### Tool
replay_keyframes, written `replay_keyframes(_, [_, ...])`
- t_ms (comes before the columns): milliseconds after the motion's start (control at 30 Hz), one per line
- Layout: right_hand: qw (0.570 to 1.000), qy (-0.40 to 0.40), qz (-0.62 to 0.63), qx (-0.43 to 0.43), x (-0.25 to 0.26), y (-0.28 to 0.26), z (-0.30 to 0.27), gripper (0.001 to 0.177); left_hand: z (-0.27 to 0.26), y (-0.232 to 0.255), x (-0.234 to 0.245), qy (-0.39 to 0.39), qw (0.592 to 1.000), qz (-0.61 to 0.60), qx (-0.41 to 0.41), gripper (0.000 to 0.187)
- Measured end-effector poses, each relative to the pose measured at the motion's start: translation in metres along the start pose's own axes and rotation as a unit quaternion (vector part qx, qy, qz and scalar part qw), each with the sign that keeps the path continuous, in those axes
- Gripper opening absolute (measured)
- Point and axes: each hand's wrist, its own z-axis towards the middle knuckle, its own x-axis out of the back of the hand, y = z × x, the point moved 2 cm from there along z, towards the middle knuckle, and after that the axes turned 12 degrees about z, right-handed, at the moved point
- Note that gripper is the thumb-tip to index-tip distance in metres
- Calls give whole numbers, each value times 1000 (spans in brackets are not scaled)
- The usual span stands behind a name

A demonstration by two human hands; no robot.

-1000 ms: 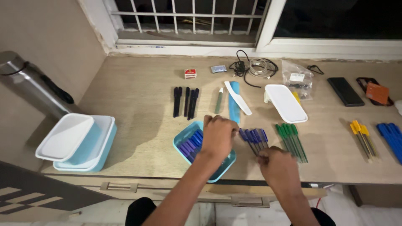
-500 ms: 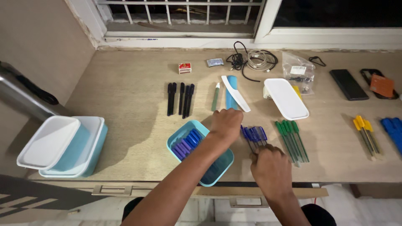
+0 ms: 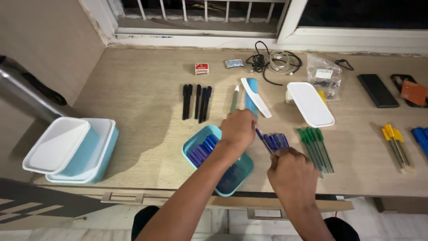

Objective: The person organizes pens of various colors (blue, green, yellow, black) from a table into a light blue rectangular container. They pick up pens one by one or in small groups and place them neatly inside the container.

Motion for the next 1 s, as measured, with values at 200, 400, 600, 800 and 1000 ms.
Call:
replay_keyframes(200, [999, -21, 20, -20, 23, -30, 2, 13, -17, -20, 43, 86, 986, -142, -7, 7])
replay_keyframes(400, [997, -44, 47, 34, 21, -64, -6, 7, -51, -52, 84, 109, 984, -141, 19, 13])
replay_keyframes(600, [982, -95, 139, 81, 0, -82, -15, 8, -81, -89, 99, 126, 982, -136, 39, 13])
replay_keyframes(800, [975, -187, 119, 18, -23, -91, -20, 12, -93, -112, 93, 126, 988, -72, 58, 11])
replay_keyframes(1000, [972, -206, 110, 24, -33, -90, -22, 13, -104, -114, 89, 121, 989, -52, 68, 7])
